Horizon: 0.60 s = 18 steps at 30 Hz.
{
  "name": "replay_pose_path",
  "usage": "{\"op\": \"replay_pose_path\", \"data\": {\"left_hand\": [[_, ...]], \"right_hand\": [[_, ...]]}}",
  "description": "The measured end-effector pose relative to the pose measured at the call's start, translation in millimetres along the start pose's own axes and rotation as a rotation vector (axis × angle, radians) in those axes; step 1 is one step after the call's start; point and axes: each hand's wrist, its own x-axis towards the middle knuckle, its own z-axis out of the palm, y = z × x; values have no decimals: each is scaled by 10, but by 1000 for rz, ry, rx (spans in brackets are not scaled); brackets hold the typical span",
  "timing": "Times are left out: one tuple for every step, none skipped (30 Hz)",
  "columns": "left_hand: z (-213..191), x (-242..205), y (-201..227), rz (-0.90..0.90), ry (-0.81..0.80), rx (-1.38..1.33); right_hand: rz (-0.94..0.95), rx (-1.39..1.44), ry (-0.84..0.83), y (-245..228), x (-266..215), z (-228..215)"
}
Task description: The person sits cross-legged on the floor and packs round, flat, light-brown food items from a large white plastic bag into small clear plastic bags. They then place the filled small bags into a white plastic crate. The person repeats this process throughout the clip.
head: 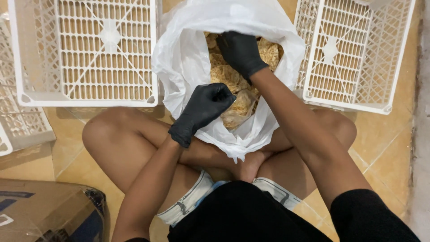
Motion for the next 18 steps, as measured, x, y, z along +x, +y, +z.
{"op": "replay_pose_path", "data": {"left_hand": [[-6,10,-10,4,2,4],[-11,20,-21,2,-4,11],[-4,14,-36,-3,-14,14],[-16,15,-24,-2,-14,15],[-24,8,-11,-21,-11,-1],[-33,1,0,-40,-7,-16],[-38,4,6,-41,-6,-18],[-41,6,11,-43,-9,-12],[-42,-2,16,-45,-14,-5],[-42,-12,6,-47,-15,-6],[-39,-7,1,-21,-3,-9],[-32,1,1,4,9,-13],[-27,7,-16,7,1,-10],[-21,13,-34,10,3,-21],[-7,2,-57,7,7,-34],[-27,8,-25,6,2,-35],[-36,-4,2,10,-9,-45],[-44,-19,22,13,-19,-54]], "right_hand": [[-3,0,6,34,22,30],[41,16,-13,69,43,60],[87,32,-37,95,37,88],[87,31,-35,115,30,102],[156,59,-74,129,20,120],[223,86,-113,143,9,140],[222,86,-115,152,2,145],[289,112,-155,160,-6,149],[359,139,-194,160,-27,152],[360,139,-196,101,-10,48],[257,188,-115,56,5,-68],[153,236,-36,14,20,-189],[159,233,-31,-15,1,-261],[105,245,-4,-46,-20,-333],[51,260,17,-88,-53,-401],[57,259,16,-116,-90,-483],[20,322,30,-155,-144,-560],[-16,384,44,-195,-203,-631]]}}
